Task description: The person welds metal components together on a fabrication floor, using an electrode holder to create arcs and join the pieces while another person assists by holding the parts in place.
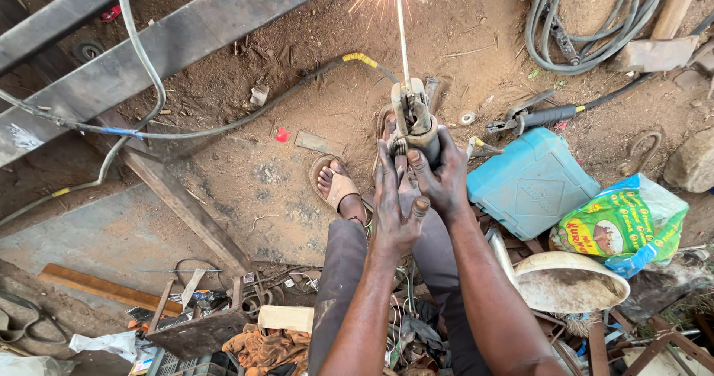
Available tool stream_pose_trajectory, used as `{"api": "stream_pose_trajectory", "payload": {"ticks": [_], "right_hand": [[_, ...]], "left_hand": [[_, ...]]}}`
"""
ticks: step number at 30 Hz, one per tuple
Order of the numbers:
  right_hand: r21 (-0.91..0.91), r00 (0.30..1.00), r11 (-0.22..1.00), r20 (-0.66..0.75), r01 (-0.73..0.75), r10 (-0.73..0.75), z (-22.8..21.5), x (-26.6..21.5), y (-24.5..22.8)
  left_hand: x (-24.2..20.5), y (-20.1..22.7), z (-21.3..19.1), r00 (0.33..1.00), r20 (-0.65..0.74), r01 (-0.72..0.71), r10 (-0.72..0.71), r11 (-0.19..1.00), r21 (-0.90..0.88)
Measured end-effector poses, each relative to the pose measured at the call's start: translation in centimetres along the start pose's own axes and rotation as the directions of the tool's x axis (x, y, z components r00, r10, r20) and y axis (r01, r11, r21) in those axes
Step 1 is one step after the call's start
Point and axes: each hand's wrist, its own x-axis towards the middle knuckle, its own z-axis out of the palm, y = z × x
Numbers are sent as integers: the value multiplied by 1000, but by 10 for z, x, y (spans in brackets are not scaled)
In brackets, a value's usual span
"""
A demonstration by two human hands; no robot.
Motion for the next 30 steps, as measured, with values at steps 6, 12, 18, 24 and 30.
{"api": "stream_pose_trajectory", "payload": {"ticks": [6,12,18,24,30], "right_hand": [[2,997,997,-5,72,-72,0,3,2],[4,1000,1000,-1,5,-5,0,2,1],[-8,997,997,0,76,-76,-1,3,2],[28,999,999,8,35,-35,1,2,-1],[-15,999,999,8,36,-36,-1,3,7]], "left_hand": [[2,5,-1,999,-21,-45,43,995,-93],[3,4,0,999,-23,-30,28,994,-103],[4,11,-3,999,-20,-41,40,996,-77],[5,14,-6,1000,-7,4,-4,997,-78],[3,10,-5,999,-18,-29,28,996,-81]]}}
